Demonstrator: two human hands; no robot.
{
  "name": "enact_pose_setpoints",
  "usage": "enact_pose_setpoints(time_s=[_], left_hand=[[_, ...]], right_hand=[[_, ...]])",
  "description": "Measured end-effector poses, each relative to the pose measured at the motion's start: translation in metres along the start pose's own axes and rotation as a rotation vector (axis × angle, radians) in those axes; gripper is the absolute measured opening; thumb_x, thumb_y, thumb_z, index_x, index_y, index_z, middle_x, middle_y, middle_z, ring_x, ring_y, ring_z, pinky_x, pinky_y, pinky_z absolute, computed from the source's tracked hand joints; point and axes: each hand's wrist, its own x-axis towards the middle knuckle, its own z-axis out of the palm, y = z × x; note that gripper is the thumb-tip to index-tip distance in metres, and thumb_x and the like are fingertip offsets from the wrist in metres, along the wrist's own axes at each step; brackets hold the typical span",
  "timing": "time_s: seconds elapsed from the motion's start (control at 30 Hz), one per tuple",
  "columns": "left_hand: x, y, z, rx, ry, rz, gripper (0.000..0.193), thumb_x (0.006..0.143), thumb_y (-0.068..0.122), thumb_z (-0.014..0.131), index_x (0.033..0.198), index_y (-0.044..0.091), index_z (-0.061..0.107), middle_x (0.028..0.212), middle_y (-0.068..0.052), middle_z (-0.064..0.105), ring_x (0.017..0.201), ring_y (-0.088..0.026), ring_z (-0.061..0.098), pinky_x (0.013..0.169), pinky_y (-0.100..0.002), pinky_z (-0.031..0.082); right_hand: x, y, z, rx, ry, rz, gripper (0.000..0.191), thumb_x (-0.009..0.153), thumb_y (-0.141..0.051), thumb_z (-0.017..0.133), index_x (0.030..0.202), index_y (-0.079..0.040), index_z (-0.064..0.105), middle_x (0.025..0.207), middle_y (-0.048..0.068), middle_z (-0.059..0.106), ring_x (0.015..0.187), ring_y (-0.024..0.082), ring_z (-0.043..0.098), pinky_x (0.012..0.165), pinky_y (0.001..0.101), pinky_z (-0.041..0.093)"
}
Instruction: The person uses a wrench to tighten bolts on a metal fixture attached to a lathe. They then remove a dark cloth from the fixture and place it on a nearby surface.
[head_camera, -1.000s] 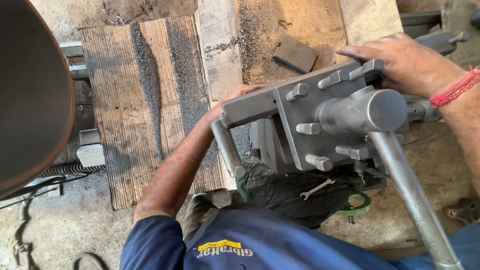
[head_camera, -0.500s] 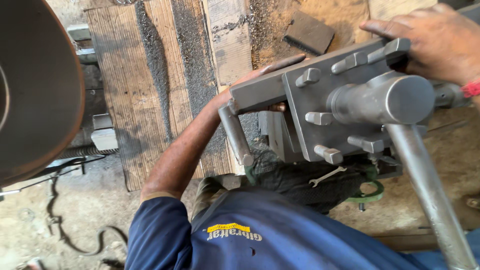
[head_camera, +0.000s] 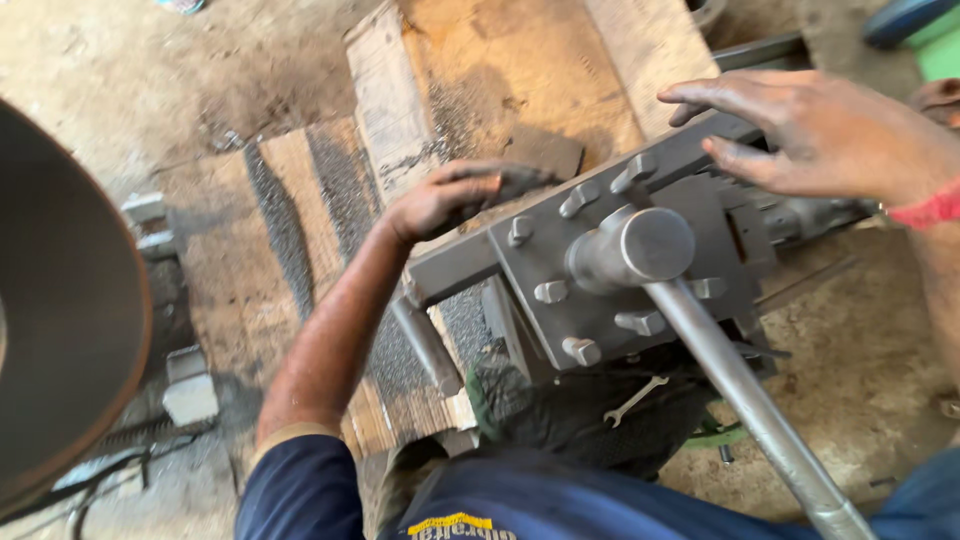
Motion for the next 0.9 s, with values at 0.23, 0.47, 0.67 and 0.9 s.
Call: enact_pose_setpoints(time_s=[0.23, 0.47, 0.67, 0.9], left_hand=[[0.076, 0.013, 0.038, 0.042, -0.116, -0.345, 0.075, 0.103, 0.06, 0.03, 0.162, 0.014, 0.034, 0.164, -0.008, 0.041, 0.149, -0.02, 0.038, 0.121, -0.035, 0.032], [0.077, 0.015, 0.042, 0.023, -0.143, -0.193, 0.07, 0.107, 0.055, 0.037, 0.162, 0.012, 0.031, 0.169, -0.01, 0.033, 0.154, -0.021, 0.031, 0.125, -0.035, 0.025], [0.077, 0.016, 0.04, 0.163, -0.13, -0.119, 0.071, 0.105, 0.055, 0.039, 0.16, 0.01, 0.039, 0.161, -0.014, 0.047, 0.146, -0.024, 0.044, 0.122, -0.036, 0.032], [0.086, -0.001, 0.034, 0.229, -0.16, 0.208, 0.061, 0.109, 0.048, 0.045, 0.153, 0.005, 0.046, 0.151, -0.017, 0.057, 0.14, -0.026, 0.054, 0.118, -0.037, 0.042]], right_hand=[[-0.063, -0.066, -0.012, 0.205, 0.091, 0.199, 0.039, 0.105, -0.036, 0.054, 0.136, -0.013, 0.06, 0.125, 0.011, 0.073, 0.087, 0.019, 0.075, 0.075, 0.0332, 0.059], [-0.076, -0.161, -0.061, 0.082, 0.23, 0.095, 0.039, 0.098, -0.033, 0.057, 0.128, -0.008, 0.06, 0.124, 0.014, 0.068, 0.11, 0.027, 0.07, 0.092, 0.0366, 0.06], [-0.012, -0.164, -0.072, -0.121, 0.105, 0.132, 0.049, 0.09, -0.03, 0.067, 0.133, -0.006, 0.061, 0.119, 0.011, 0.068, 0.103, 0.026, 0.068, 0.088, 0.0365, 0.056], [0.075, -0.223, -0.064, -0.448, -0.095, -0.178, 0.064, 0.079, -0.016, 0.065, 0.142, -0.01, 0.057, 0.108, 0.01, 0.066, 0.101, 0.028, 0.069, 0.082, 0.0384, 0.058]])
